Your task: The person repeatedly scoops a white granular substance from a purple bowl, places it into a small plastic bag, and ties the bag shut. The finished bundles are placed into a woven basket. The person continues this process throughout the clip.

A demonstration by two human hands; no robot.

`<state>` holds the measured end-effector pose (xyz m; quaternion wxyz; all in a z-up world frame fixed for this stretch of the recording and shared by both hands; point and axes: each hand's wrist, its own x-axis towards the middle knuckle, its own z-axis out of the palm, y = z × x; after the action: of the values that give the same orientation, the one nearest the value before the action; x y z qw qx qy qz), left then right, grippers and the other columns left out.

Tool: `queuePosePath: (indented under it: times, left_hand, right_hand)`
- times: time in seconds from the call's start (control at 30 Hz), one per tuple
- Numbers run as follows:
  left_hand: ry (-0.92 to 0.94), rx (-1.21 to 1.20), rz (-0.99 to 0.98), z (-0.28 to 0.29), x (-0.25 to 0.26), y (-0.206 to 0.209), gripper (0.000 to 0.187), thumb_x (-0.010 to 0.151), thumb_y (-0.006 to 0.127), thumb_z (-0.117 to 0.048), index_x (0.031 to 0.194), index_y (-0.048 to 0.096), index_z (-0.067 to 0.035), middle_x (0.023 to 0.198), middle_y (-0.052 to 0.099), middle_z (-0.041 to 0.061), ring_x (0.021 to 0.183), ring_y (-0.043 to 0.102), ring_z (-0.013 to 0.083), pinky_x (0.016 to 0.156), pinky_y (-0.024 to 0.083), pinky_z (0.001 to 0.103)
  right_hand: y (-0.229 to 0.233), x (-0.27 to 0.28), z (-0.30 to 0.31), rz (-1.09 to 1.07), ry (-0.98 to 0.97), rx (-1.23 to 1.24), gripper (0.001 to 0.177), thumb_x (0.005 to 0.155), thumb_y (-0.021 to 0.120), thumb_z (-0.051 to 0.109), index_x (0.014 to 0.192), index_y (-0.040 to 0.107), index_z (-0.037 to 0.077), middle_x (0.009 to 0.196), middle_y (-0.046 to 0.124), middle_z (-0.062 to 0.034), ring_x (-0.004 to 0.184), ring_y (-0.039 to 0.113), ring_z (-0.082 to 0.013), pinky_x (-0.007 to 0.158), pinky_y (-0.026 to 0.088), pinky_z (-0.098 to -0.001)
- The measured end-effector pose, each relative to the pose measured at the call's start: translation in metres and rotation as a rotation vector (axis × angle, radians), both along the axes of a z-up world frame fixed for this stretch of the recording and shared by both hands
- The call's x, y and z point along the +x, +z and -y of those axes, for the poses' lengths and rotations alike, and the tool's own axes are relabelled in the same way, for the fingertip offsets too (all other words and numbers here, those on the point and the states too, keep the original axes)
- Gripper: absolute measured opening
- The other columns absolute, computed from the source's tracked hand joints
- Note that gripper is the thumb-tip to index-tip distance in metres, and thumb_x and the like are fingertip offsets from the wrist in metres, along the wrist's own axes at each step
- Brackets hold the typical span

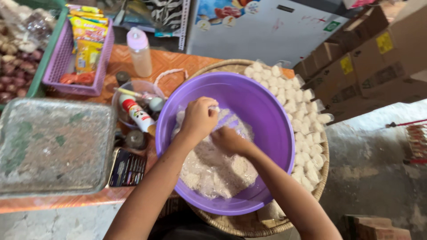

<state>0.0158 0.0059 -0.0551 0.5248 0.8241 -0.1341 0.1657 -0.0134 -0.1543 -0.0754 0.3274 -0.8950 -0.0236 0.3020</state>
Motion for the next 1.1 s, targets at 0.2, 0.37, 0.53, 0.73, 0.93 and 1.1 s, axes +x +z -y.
queuePosePath:
  times: [0.2, 0.37, 0.53, 0.73, 0.93, 1.1]
  left_hand:
    - [-0.097, -0.084, -0.118, -0.001, -0.008, 0.018, 0.018, 0.080, 0.067, -0.006, 0.094, 0.079, -0.005, 0.097, 0.078, 0.015, 0.088, 0.077, 0.0292, 0.081, 0.060, 0.037]
    - [-0.061, 0.052, -0.312, -0.004, -0.022, 0.054, 0.017, 0.075, 0.077, -0.012, 0.092, 0.081, -0.011, 0.089, 0.078, 0.009, 0.070, 0.074, 0.0233, 0.068, 0.057, 0.036]
    - [-0.046, 0.050, -0.350, -0.004, -0.025, 0.062, 0.016, 0.076, 0.080, -0.014, 0.092, 0.080, -0.013, 0.084, 0.078, 0.006, 0.069, 0.074, 0.0182, 0.068, 0.057, 0.034]
    - [-0.091, -0.035, -0.385, 0.001, -0.020, 0.044, 0.026, 0.071, 0.078, -0.005, 0.097, 0.081, -0.011, 0.089, 0.079, 0.006, 0.068, 0.077, 0.0173, 0.067, 0.059, 0.031]
    - [-0.124, -0.082, -0.473, 0.003, -0.014, 0.029, 0.032, 0.072, 0.079, -0.005, 0.104, 0.078, -0.004, 0.085, 0.080, 0.013, 0.070, 0.078, 0.0152, 0.066, 0.060, 0.028]
    - [-0.164, -0.182, -0.472, 0.006, -0.013, 0.024, 0.031, 0.075, 0.079, -0.006, 0.105, 0.076, -0.001, 0.082, 0.079, 0.010, 0.068, 0.076, 0.0130, 0.056, 0.058, 0.029]
  right_hand:
    - [0.082, 0.026, 0.024, -0.180, -0.604, 1.009, 0.027, 0.103, 0.047, 0.023, 0.082, 0.056, 0.008, 0.063, 0.053, -0.0040, 0.049, 0.048, -0.0145, 0.042, 0.039, -0.0292]
    - [0.086, 0.050, 0.025, -0.284, -0.838, 1.540, 0.025, 0.105, 0.046, 0.021, 0.086, 0.053, 0.009, 0.071, 0.056, -0.0049, 0.061, 0.054, -0.0169, 0.048, 0.044, -0.0269]
    - [0.084, 0.061, 0.016, -0.233, -0.862, 1.689, 0.026, 0.107, 0.045, 0.023, 0.088, 0.053, 0.008, 0.075, 0.057, -0.0066, 0.065, 0.055, -0.0177, 0.055, 0.048, -0.0294]
    - [0.095, 0.051, 0.003, -0.103, -0.890, 1.614, 0.029, 0.108, 0.041, 0.027, 0.089, 0.054, 0.008, 0.076, 0.058, -0.0070, 0.070, 0.057, -0.0216, 0.066, 0.052, -0.0373]
    - [0.096, 0.045, 0.001, -0.005, -0.837, 1.561, 0.030, 0.108, 0.039, 0.024, 0.088, 0.054, 0.008, 0.078, 0.058, -0.0072, 0.073, 0.058, -0.0223, 0.071, 0.052, -0.0405]
    - [0.089, 0.041, 0.002, 0.088, -0.765, 1.495, 0.026, 0.102, 0.040, 0.017, 0.085, 0.055, 0.008, 0.077, 0.059, -0.0071, 0.074, 0.059, -0.0215, 0.074, 0.053, -0.0387]
